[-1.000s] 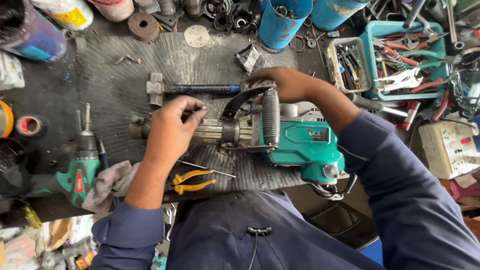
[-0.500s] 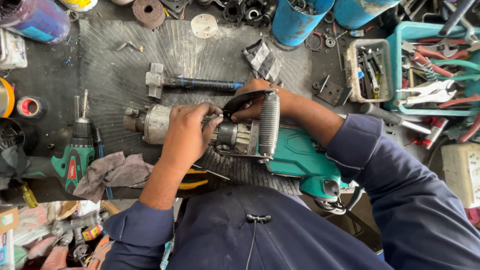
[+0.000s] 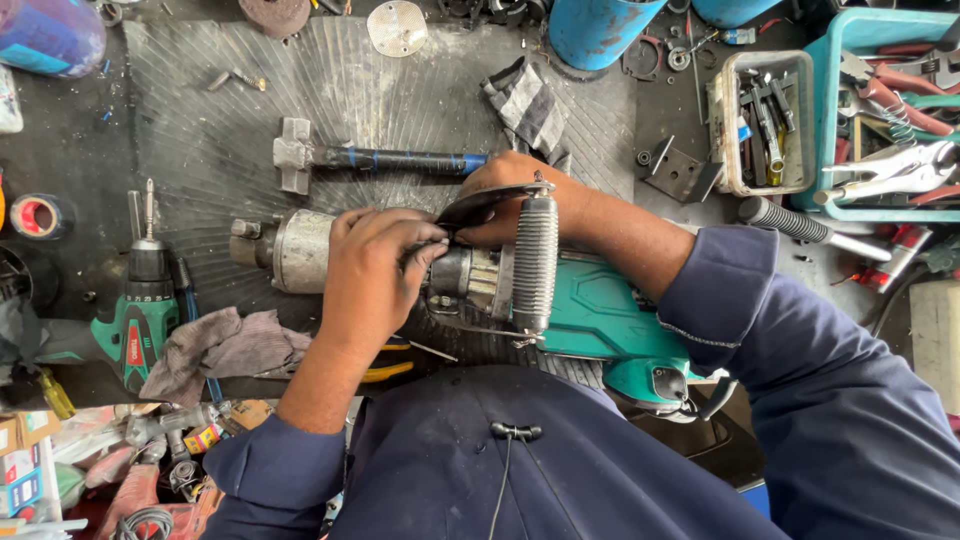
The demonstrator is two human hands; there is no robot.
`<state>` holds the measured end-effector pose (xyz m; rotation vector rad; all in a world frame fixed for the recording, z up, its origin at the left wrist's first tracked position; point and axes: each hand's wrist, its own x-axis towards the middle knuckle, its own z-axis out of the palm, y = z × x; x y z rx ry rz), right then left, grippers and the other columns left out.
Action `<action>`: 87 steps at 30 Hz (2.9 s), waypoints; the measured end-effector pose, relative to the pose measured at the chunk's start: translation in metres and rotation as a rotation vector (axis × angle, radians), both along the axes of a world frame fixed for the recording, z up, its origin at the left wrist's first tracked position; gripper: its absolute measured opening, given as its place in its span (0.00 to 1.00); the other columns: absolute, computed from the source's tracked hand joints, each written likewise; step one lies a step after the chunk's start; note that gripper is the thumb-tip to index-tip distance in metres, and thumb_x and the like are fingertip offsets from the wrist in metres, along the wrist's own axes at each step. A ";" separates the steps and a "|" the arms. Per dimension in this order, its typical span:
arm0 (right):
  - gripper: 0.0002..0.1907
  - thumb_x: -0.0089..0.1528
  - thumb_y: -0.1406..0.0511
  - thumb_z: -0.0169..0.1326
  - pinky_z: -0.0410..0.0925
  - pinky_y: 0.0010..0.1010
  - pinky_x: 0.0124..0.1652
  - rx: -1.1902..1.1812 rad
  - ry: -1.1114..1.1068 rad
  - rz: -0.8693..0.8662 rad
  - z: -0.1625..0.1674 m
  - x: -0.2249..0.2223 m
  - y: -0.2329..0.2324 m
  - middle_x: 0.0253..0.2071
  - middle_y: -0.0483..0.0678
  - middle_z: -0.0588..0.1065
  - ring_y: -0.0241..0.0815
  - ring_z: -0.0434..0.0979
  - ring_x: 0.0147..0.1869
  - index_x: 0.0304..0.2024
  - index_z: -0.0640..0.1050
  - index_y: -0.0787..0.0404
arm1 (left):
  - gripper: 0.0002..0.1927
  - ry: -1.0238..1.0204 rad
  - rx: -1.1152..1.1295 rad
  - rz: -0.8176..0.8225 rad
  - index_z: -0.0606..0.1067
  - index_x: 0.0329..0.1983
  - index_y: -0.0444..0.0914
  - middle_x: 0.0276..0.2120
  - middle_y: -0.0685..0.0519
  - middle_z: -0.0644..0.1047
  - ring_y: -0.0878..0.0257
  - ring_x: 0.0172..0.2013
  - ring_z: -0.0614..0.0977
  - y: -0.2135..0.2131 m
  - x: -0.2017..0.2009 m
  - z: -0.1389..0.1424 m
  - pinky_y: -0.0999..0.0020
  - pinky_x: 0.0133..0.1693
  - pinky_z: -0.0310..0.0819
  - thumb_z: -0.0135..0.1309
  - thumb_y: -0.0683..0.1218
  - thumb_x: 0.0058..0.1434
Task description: The person wipes a demolition hammer body with a cloth, then fits a curved metal bracket around the tool's front housing, aligning it and tightening its fasteners with a hex key. They reposition the tool on the bench, adjust the bracket, and use pliers on a part near the handle at the end.
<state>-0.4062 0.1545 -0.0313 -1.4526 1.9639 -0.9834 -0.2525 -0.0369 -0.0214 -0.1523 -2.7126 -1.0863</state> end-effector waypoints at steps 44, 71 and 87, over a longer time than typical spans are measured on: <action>0.21 0.62 0.60 0.55 0.73 0.37 0.49 -0.028 -0.366 0.152 -0.030 -0.023 0.012 0.47 0.57 0.81 0.47 0.82 0.50 0.51 0.79 0.70 | 0.12 -0.017 -0.088 0.233 0.79 0.33 0.40 0.36 0.54 0.75 0.55 0.43 0.78 0.029 0.005 -0.003 0.57 0.47 0.59 0.70 0.48 0.53; 0.22 0.67 0.55 0.50 0.69 0.31 0.47 0.161 -0.551 0.348 -0.058 -0.039 -0.008 0.45 0.46 0.76 0.37 0.73 0.47 0.54 0.75 0.65 | 0.12 -0.062 -0.050 0.316 0.76 0.26 0.41 0.31 0.54 0.75 0.53 0.41 0.78 0.036 -0.001 -0.007 0.56 0.47 0.59 0.70 0.47 0.48; 0.26 0.70 0.51 0.48 0.70 0.31 0.45 0.193 -0.589 0.314 -0.064 -0.037 -0.020 0.40 0.46 0.77 0.37 0.72 0.42 0.51 0.78 0.68 | 0.12 -0.153 -0.067 0.311 0.78 0.26 0.41 0.31 0.55 0.77 0.56 0.40 0.80 0.034 -0.005 -0.007 0.55 0.46 0.57 0.71 0.48 0.47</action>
